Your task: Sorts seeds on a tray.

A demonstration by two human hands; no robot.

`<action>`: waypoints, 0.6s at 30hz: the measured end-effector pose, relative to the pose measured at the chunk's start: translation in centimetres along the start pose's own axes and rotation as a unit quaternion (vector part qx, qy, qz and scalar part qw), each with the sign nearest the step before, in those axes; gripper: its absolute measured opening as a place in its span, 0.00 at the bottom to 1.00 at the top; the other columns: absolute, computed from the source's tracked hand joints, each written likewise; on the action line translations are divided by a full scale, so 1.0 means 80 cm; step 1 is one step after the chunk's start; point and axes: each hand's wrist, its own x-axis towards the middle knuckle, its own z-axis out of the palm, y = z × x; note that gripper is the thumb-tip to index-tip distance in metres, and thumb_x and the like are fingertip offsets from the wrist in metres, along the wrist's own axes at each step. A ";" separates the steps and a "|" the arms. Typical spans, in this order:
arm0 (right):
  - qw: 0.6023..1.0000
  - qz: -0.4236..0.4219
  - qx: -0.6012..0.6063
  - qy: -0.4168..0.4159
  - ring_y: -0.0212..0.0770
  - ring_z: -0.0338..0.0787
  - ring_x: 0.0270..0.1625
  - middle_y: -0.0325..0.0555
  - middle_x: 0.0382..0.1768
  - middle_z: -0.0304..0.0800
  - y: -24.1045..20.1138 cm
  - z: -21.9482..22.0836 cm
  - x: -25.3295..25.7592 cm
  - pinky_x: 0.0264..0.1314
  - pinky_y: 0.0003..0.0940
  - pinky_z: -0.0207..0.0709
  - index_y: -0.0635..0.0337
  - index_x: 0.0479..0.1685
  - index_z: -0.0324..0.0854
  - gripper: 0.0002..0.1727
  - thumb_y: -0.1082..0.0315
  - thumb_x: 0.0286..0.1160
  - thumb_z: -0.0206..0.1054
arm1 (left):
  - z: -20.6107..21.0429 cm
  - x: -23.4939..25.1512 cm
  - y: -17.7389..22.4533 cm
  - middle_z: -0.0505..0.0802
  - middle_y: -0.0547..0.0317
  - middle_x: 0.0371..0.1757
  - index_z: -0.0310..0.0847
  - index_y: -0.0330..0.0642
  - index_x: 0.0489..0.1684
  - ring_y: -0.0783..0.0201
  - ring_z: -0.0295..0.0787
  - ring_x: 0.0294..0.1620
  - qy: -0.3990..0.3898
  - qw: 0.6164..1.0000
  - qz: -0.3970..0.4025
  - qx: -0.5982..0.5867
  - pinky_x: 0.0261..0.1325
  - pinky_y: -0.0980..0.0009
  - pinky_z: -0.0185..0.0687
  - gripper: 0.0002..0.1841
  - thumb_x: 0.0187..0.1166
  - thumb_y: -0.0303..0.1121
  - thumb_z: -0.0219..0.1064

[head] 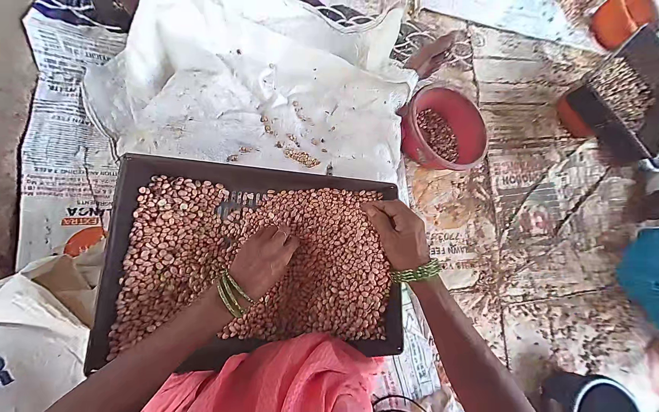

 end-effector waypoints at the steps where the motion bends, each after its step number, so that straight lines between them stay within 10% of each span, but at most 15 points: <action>1: 0.999 -0.033 -0.037 0.011 0.41 0.87 0.41 0.50 0.42 0.89 0.001 0.003 0.004 0.47 0.39 0.81 0.60 0.53 0.93 0.13 0.64 0.84 0.64 | 0.006 -0.001 -0.001 0.92 0.32 0.46 0.90 0.29 0.45 0.35 0.94 0.47 0.012 1.000 0.006 0.010 0.46 0.47 0.91 0.09 0.76 0.25 0.67; 6: 0.986 -0.111 -0.123 -0.002 0.53 0.89 0.37 0.57 0.38 0.88 -0.006 0.038 0.032 0.40 0.49 0.84 0.63 0.52 0.93 0.12 0.69 0.83 0.65 | -0.004 -0.003 -0.004 0.92 0.32 0.53 0.86 0.27 0.49 0.35 0.92 0.56 -0.014 0.997 -0.068 -0.029 0.59 0.44 0.86 0.18 0.81 0.35 0.57; 13: 0.971 -0.099 -0.211 -0.045 0.66 0.92 0.49 0.67 0.45 0.89 -0.013 0.069 0.060 0.48 0.59 0.85 0.71 0.48 0.88 0.14 0.69 0.83 0.61 | -0.064 -0.015 -0.037 0.89 0.37 0.38 0.79 0.26 0.52 0.40 0.89 0.35 0.011 0.976 -0.188 -0.110 0.38 0.43 0.84 0.14 0.82 0.31 0.58; 16: 0.992 -0.021 -0.098 -0.070 0.54 0.91 0.45 0.60 0.45 0.90 -0.018 0.051 0.057 0.52 0.54 0.82 0.67 0.50 0.89 0.13 0.66 0.82 0.64 | -0.075 -0.014 -0.043 0.89 0.41 0.36 0.79 0.28 0.49 0.46 0.90 0.35 0.020 0.971 -0.202 -0.125 0.40 0.47 0.86 0.10 0.82 0.29 0.62; 18: 0.996 0.046 0.028 -0.069 0.33 0.82 0.31 0.44 0.37 0.89 -0.017 0.036 0.048 0.40 0.33 0.77 0.61 0.50 0.89 0.11 0.64 0.83 0.67 | -0.078 -0.008 -0.043 0.90 0.43 0.36 0.79 0.31 0.47 0.50 0.90 0.34 0.042 0.972 -0.183 -0.139 0.40 0.51 0.86 0.08 0.81 0.29 0.64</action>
